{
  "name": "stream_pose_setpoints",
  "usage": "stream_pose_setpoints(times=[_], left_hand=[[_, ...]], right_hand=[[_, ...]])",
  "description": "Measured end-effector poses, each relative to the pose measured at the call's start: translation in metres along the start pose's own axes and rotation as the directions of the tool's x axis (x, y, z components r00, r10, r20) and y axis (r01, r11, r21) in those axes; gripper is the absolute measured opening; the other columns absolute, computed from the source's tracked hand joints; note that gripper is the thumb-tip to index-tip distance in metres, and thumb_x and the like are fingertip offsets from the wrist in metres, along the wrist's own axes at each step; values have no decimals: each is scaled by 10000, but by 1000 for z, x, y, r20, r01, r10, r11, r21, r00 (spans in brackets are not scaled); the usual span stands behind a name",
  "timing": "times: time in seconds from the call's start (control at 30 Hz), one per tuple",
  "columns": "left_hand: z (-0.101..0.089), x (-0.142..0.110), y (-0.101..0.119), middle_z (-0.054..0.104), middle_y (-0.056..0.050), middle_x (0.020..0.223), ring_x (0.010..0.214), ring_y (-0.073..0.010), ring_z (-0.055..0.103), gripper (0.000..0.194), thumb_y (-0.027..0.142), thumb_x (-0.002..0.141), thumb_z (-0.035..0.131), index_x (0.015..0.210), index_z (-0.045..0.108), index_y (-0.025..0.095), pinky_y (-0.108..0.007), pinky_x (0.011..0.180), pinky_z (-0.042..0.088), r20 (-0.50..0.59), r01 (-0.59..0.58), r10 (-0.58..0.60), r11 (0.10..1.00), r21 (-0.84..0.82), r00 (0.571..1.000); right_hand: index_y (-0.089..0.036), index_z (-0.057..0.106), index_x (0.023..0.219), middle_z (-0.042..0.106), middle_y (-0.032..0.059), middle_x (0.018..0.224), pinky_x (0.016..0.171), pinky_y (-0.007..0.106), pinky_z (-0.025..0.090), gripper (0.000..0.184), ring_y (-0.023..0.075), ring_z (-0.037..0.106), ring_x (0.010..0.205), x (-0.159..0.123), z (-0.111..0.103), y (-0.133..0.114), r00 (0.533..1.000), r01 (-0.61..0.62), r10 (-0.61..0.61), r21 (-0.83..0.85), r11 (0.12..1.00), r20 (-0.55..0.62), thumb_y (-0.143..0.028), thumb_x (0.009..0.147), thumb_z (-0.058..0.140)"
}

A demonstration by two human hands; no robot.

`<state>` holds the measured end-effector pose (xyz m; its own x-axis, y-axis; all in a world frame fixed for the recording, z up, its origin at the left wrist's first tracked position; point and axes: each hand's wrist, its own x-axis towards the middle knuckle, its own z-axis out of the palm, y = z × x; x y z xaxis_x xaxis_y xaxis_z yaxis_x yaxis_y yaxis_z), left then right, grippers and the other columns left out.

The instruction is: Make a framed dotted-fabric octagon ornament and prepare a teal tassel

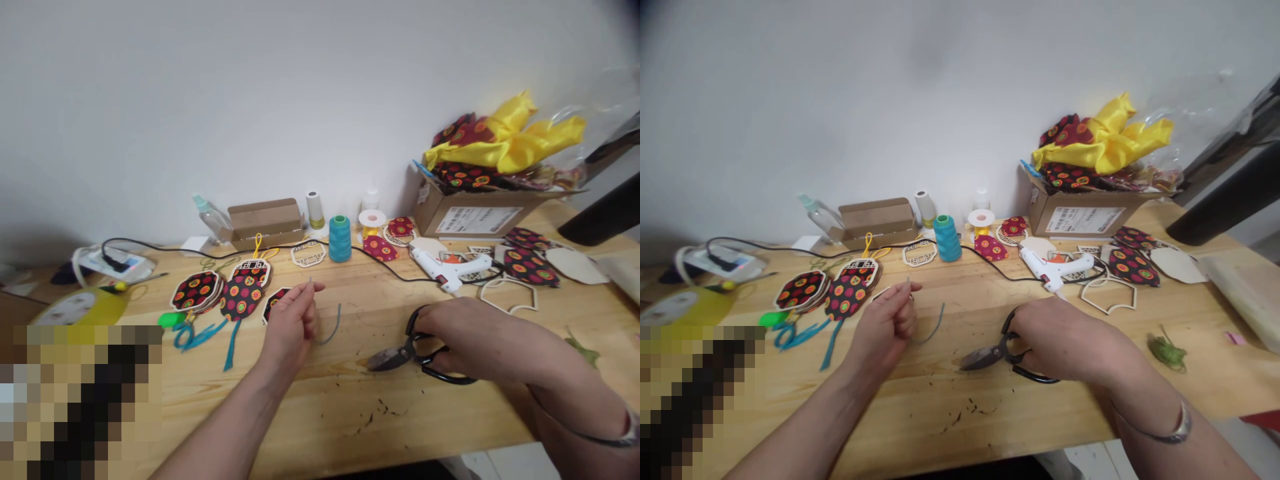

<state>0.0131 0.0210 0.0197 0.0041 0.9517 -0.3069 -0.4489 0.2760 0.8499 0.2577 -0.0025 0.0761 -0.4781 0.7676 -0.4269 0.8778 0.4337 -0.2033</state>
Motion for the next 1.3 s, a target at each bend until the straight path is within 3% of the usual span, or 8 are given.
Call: stream_pose_setpoints(times=[0.2,0.3,0.47,0.73,0.8,0.9,1.03,1.3], left_hand=[[1,1,1,277,116,402,337,-24,189,204,313,729,653,811,596,134,-150,333,152,12,-4,4,1000,3,1000],[1,0,0,270,118,406,340,-22,179,211,315,721,660,811,596,136,-147,333,146,17,1,-1,1000,7,1000],[2,0,-1,262,120,406,337,-21,168,221,330,726,657,818,590,140,-146,332,143,32,23,-23,1000,16,999],[1,-2,-2,263,120,409,339,-18,165,205,318,740,645,832,583,145,-141,336,140,74,46,-46,999,2,996],[1,-3,-2,258,120,417,342,-19,168,220,335,747,638,848,582,148,-140,341,138,87,57,-56,998,-5,995],[3,-3,0,229,120,432,347,-20,152,289,399,762,608,887,588,139,-145,351,124,113,91,-86,995,-33,990],[4,-6,6,238,107,459,367,-27,159,336,427,769,571,883,595,112,-156,366,124,163,175,-154,976,-126,975],[4,-11,14,349,50,518,438,-53,281,303,283,706,538,892,626,61,-177,420,237,211,168,-110,946,-277,971]], right_hand=[[-216,653,742,650,16,820,662,245,397,184,155,591,769,10,-7,-6,984,150,-142,72,986,-110,-201,791,477],[-190,659,742,648,44,832,688,255,409,204,174,591,814,24,-9,-18,974,147,-138,37,988,-179,-233,819,475],[-146,675,722,672,95,775,670,299,432,164,237,622,792,42,-8,-44,986,137,-145,-97,986,-82,-236,753,541],[-114,668,750,682,127,733,560,284,415,142,250,637,698,53,7,-63,980,155,-180,-252,955,-81,-92,670,553],[-119,675,724,686,121,735,563,270,400,145,219,625,675,56,7,-59,984,133,-151,-170,977,-97,-100,682,537],[-141,692,721,685,70,712,556,235,379,186,141,566,607,62,-1,-46,985,144,-124,173,974,-118,-157,724,506],[-138,696,779,644,19,651,516,213,353,226,99,482,559,66,-16,-29,986,148,-71,584,798,-152,-314,738,560],[-139,670,724,563,-19,606,494,205,314,187,66,423,522,69,-45,-26,978,193,-56,752,630,-203,-317,716,613]])
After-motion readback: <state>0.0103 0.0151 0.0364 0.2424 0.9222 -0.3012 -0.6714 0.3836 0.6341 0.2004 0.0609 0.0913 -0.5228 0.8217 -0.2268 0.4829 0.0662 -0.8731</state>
